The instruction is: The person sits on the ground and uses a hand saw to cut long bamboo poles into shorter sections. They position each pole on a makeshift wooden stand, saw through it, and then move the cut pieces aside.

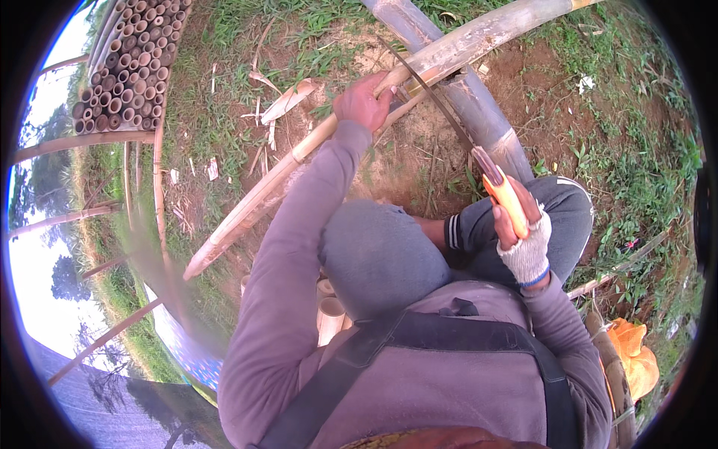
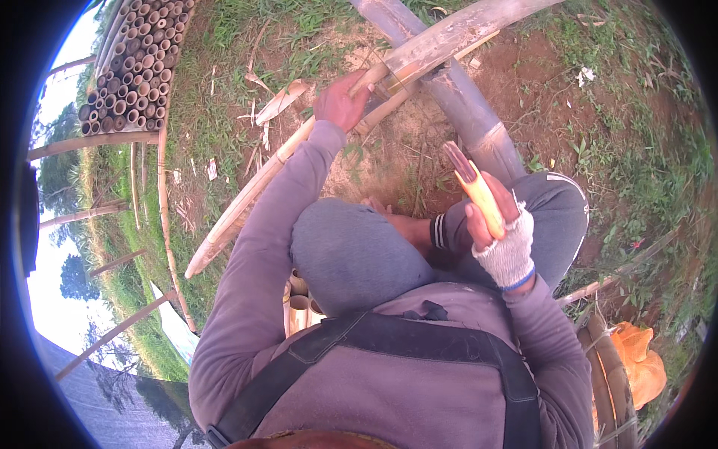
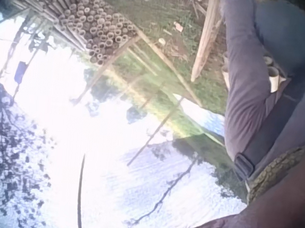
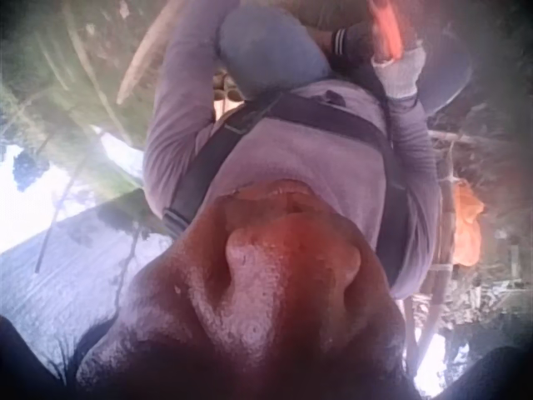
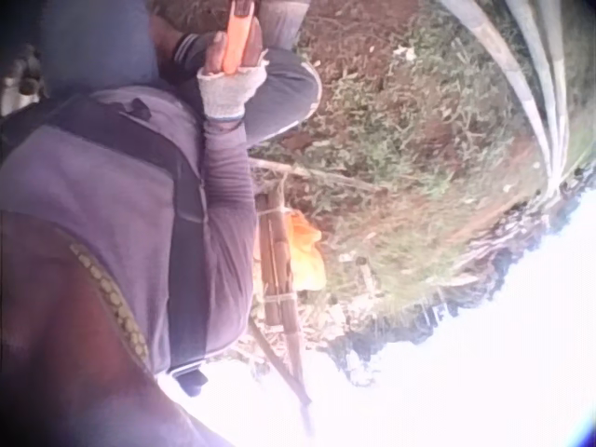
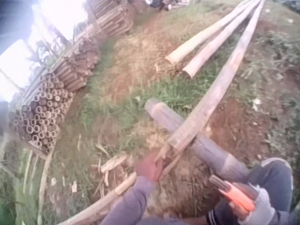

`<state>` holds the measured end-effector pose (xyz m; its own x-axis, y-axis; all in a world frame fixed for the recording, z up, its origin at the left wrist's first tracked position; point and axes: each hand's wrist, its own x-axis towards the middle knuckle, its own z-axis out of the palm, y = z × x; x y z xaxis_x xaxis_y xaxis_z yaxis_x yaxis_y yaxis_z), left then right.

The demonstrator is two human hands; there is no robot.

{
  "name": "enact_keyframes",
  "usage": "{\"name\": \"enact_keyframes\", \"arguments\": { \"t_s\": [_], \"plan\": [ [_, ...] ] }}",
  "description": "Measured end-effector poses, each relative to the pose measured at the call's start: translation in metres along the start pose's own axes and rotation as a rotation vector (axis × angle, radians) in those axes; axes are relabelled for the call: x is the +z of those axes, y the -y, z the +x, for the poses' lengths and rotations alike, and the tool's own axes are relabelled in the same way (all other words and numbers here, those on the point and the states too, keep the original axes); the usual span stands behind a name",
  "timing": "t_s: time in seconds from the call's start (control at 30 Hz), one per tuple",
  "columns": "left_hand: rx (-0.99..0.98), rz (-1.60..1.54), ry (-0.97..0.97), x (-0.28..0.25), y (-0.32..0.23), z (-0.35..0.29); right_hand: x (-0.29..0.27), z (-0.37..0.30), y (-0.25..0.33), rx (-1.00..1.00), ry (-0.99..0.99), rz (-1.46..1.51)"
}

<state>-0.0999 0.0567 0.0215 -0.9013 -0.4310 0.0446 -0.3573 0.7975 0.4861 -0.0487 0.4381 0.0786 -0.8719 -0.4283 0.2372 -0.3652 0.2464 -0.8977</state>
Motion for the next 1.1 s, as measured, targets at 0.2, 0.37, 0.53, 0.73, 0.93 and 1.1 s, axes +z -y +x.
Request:
{"name": "enact_keyframes", "arguments": {
  "t_s": [0.2,0.37,0.53,0.73,0.93,1.1],
  "plan": [
    [-0.029,-0.003,0.026,-0.001,-0.014,0.008,0.037,0.066,-0.01,-0.167,-0.029,-0.142],
    [-0.098,0.058,0.097,-0.011,-0.021,0.009,0.042,0.072,0.007,-0.124,-0.041,-0.112],
    [-0.035,-0.007,0.006,0.003,0.001,0.002,-0.016,-0.017,-0.003,-0.099,0.048,-0.101],
    [0.073,0.032,-0.123,-0.003,-0.013,-0.004,0.04,0.064,0.002,-0.137,-0.003,-0.145],
    [0.225,0.102,0.004,-0.007,0.012,-0.07,0.046,0.068,0.002,-0.158,-0.08,-0.032],
    [0.288,0.057,0.092,0.005,0.026,-0.13,0.035,0.08,-0.006,-0.198,-0.146,0.003]
  ]
}}
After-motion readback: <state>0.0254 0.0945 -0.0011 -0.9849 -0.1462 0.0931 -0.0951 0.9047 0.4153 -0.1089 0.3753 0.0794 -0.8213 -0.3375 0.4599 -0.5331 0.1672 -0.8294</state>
